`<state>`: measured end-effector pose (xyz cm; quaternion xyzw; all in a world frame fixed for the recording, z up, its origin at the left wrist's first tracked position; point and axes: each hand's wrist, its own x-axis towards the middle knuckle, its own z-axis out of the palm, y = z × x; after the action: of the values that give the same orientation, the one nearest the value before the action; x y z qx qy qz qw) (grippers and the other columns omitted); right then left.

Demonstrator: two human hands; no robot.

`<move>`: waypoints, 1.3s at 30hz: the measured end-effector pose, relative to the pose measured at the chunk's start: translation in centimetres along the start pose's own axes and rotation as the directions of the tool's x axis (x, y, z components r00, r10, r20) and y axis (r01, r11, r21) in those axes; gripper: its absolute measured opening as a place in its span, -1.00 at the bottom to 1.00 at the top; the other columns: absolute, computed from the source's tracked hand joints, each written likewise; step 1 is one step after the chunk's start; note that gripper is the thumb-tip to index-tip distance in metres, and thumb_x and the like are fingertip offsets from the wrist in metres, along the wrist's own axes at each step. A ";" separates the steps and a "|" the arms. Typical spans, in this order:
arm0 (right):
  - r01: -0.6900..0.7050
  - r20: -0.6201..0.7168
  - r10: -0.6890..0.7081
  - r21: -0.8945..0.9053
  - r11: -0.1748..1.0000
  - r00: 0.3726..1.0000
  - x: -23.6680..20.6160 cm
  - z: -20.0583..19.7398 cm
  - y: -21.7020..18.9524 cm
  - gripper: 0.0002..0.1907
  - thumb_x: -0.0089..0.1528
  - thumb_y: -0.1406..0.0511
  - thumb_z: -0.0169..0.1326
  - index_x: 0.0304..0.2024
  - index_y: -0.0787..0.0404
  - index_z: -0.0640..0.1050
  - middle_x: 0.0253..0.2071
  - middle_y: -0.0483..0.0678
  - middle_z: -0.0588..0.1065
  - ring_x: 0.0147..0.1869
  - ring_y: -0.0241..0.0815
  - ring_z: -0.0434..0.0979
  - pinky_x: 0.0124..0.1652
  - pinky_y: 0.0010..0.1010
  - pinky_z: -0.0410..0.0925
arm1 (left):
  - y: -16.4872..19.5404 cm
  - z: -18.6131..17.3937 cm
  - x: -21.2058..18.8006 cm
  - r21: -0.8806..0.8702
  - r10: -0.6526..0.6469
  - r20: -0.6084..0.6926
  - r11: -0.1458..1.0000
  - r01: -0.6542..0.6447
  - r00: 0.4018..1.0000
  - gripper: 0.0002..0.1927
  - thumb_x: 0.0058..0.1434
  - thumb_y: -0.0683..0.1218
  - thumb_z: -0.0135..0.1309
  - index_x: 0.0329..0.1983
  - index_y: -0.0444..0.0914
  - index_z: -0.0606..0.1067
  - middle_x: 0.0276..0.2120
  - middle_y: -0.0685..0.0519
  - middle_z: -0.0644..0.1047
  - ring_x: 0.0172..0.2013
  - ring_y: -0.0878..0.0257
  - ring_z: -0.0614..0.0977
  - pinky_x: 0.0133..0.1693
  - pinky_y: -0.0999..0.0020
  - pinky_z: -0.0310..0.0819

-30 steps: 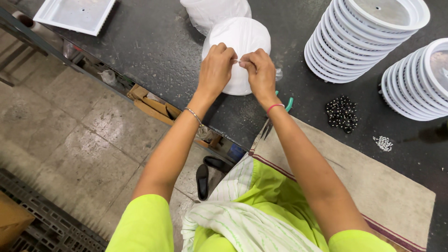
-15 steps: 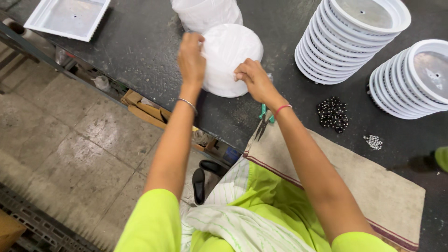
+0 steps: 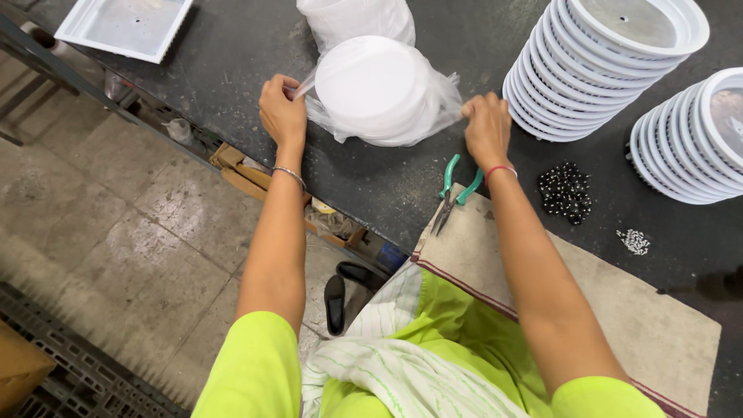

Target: The person uses a green electric screwdriver to drive small screws into the center of a white round lamp base, then fits a translucent diffuser cover onto the base and presses it to snap it in place. They stack the finished lamp on the table, take a new base, and repeat the screwing and cover-fitting steps.

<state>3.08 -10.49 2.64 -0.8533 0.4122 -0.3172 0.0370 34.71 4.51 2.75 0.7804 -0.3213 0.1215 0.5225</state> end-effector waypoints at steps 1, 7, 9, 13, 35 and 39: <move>-0.018 -0.006 0.017 -0.045 0.999 1.000 -0.3 0.1 0.1 -0.88 0.35 0.32 0.05 -0.26 0.19 0.58 -0.14 0.07 0.47 0.01 0.17 0.39 -0.02 0.00 0.27 | 0.0 0.0 0.1 0.011 -0.028 -0.017 1.000 0.028 0.999 -0.90 0.07 -0.18 0.27 -0.36 -0.18 0.57 -0.41 0.02 0.54 -0.40 0.01 0.61 -0.33 0.08 0.46; -0.090 0.026 0.092 -0.071 0.993 0.995 -1.1 -0.3 0.9 -0.87 0.33 0.26 0.09 -0.27 0.15 0.60 -0.13 0.06 0.47 0.00 0.15 0.40 -0.04 0.00 0.29 | 0.3 0.1 -0.2 -0.106 -0.046 0.105 0.993 0.057 0.993 -0.76 0.09 -0.21 0.22 -0.16 -0.15 0.57 -0.26 -0.01 0.57 -0.23 0.07 0.62 -0.18 0.18 0.49; -0.123 -0.062 0.139 0.211 0.970 0.988 -0.8 -0.6 0.5 -0.82 0.39 0.24 0.05 -0.17 0.24 0.53 -0.13 0.10 0.45 -0.02 0.10 0.42 -0.02 -0.09 0.32 | 0.6 0.0 -0.3 -0.345 -0.066 0.174 0.930 0.124 0.982 -0.56 0.08 -0.31 0.07 0.04 -0.15 0.55 -0.13 0.00 0.59 -0.10 0.16 0.64 -0.07 0.28 0.53; -0.105 -0.157 0.181 0.399 0.911 0.971 -1.1 -1.6 -3.4 -0.70 0.52 0.15 -0.04 0.02 0.27 0.47 -0.01 0.12 0.47 0.10 0.02 0.48 0.13 -0.16 0.37 | 1.4 0.9 -3.1 -0.658 -0.200 0.194 0.700 0.278 0.961 -0.52 0.26 -0.23 -0.11 0.27 -0.28 0.47 0.20 -0.11 0.53 0.21 0.11 0.54 0.23 0.28 0.38; -0.268 0.192 0.194 0.529 0.805 0.962 -0.5 -2.1 -2.3 -0.42 0.50 0.07 -0.12 0.45 0.26 0.23 0.41 0.20 0.31 0.47 0.04 0.30 0.35 -0.26 0.18 | 5.2 5.6 -10.6 -0.340 -0.074 0.291 0.924 0.175 0.954 -0.18 0.40 0.11 0.08 0.58 -0.24 0.01 0.51 -0.44 -0.11 0.51 -0.29 -0.02 0.44 0.00 -0.06; -0.215 0.166 0.146 0.563 0.798 0.975 -3.6 -5.3 -1.2 -0.47 0.42 0.17 0.00 0.38 0.25 0.32 0.29 0.12 0.42 0.27 -0.07 0.48 0.15 -0.32 0.39 | 3.3 4.5 -10.2 -0.336 -0.017 0.290 0.935 0.118 0.957 -0.21 0.46 0.08 0.09 0.59 -0.26 0.02 0.53 -0.42 -0.08 0.54 -0.27 -0.03 0.47 0.00 -0.09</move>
<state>-0.78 -6.01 5.44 -0.7751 0.3733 -0.3731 0.3473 24.21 3.46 -2.07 0.6951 -0.3817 -0.0681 0.6054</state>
